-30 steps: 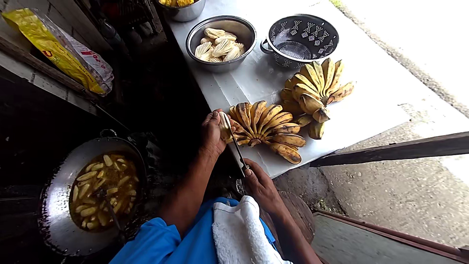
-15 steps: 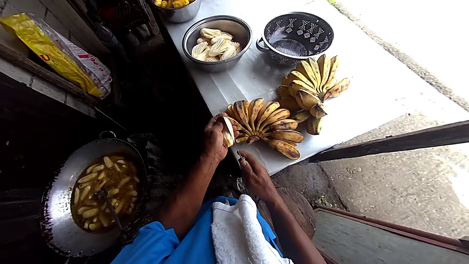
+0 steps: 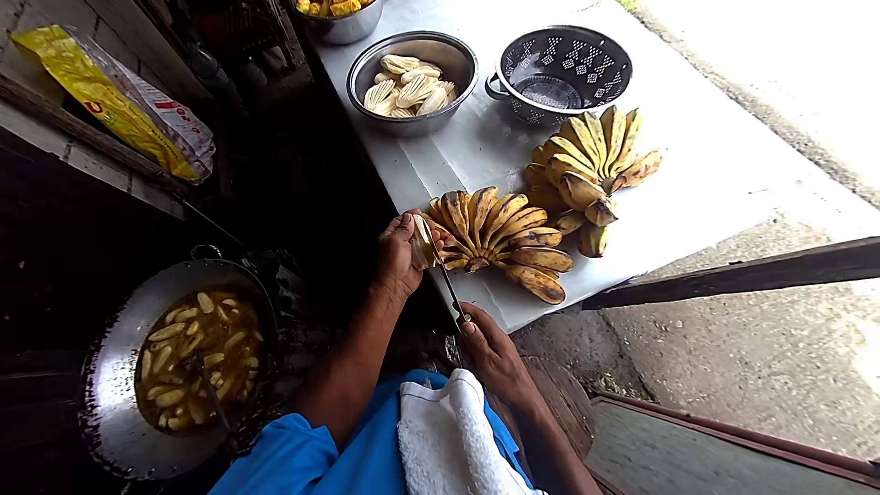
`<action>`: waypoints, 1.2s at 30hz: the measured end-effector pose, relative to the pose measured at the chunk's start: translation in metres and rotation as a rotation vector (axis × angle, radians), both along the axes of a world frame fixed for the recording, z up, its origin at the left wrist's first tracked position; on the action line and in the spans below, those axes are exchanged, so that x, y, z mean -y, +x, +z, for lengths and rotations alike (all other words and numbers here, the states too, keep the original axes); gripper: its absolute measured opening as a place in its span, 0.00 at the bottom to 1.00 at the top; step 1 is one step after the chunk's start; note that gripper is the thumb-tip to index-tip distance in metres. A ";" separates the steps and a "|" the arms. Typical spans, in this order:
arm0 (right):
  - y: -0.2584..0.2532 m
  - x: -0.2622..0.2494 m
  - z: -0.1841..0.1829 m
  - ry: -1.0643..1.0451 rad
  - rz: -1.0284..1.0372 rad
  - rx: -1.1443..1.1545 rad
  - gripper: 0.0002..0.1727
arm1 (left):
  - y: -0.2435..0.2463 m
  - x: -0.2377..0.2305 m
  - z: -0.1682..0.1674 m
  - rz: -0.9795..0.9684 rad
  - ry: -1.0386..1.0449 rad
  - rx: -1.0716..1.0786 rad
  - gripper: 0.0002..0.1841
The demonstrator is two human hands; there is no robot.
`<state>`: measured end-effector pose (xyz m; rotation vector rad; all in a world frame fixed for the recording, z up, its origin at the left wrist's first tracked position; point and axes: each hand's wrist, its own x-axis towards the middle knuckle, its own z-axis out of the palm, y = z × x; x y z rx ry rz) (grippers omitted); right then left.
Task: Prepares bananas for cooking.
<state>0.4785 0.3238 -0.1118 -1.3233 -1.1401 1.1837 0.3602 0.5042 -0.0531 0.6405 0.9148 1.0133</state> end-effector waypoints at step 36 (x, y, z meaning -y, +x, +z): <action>0.020 -0.058 -0.013 -0.053 -0.541 -0.238 0.22 | -0.013 0.030 -0.029 -0.478 -0.197 -0.184 0.16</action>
